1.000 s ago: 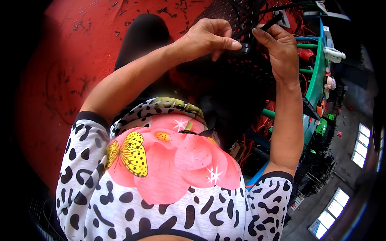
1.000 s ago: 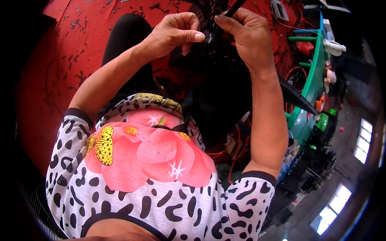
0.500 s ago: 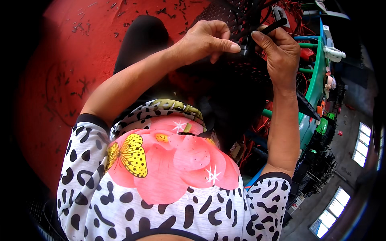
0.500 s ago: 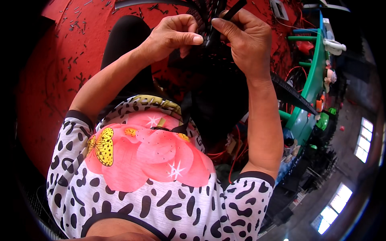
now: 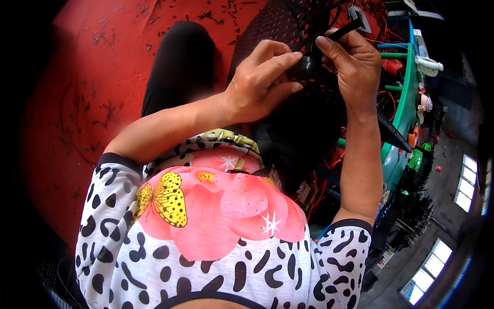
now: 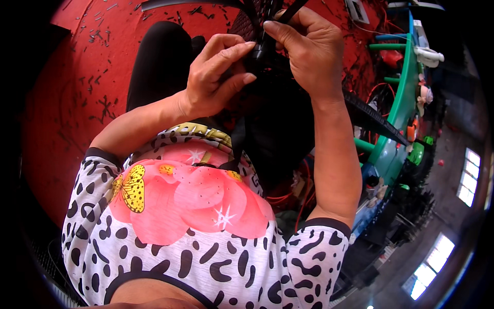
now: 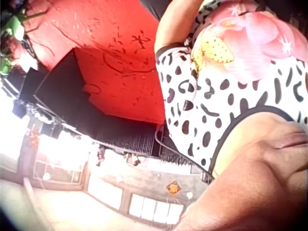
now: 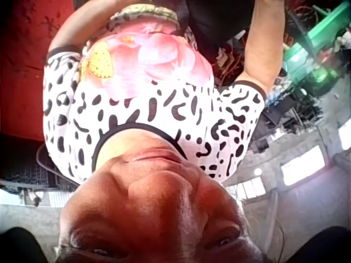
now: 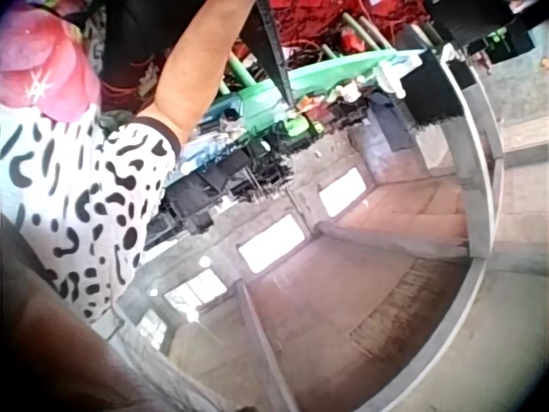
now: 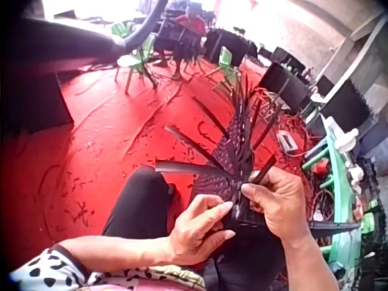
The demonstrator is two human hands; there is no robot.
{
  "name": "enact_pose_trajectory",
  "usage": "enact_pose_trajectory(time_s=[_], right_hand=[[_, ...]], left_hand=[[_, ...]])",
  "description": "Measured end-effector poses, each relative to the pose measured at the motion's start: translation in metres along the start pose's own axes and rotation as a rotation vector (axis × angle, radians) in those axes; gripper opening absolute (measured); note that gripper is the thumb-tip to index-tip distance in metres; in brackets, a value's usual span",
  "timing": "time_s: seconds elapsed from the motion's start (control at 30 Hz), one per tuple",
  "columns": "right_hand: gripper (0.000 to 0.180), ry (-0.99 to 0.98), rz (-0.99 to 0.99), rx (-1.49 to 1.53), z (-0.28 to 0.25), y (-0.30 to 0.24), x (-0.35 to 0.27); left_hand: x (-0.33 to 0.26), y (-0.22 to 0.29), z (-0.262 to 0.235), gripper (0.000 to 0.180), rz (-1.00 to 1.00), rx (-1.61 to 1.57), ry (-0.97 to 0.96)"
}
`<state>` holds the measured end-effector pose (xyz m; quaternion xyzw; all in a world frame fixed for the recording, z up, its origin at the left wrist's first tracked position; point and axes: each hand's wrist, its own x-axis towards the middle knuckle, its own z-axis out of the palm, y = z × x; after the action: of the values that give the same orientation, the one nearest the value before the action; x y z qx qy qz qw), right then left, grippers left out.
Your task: The person weaves black plastic straps through the frame of a chair by hand, using a small blade to trim the excess material.
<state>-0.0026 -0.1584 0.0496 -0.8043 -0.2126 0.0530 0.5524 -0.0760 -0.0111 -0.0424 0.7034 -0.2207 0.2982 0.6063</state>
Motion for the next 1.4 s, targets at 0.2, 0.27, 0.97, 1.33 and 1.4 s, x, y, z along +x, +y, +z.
enact_pose_trajectory(time_s=[0.2, 0.27, 0.97, 1.33, 1.4], right_hand=[[0.006, 0.025, -0.027, 0.026, 0.005, -0.003, 0.002], [0.005, 0.020, -0.020, 0.024, 0.005, -0.005, 0.003], [0.014, 0.004, 0.052, 0.141, 0.007, 0.017, 0.000], [0.022, -0.059, 0.113, 0.227, 0.003, 0.015, 0.000], [0.025, -0.117, 0.152, 0.285, 0.003, 0.014, 0.002]], left_hand=[[0.001, 0.004, 0.009, 0.044, -0.014, 0.070, 0.058], [0.002, 0.006, 0.009, 0.044, 0.004, 0.127, 0.078], [0.013, -0.009, -0.022, 0.036, -0.016, 0.023, -0.187], [0.026, -0.003, -0.023, 0.021, -0.117, -0.024, -0.196], [0.029, -0.001, -0.021, 0.020, -0.060, 0.017, -0.128]])
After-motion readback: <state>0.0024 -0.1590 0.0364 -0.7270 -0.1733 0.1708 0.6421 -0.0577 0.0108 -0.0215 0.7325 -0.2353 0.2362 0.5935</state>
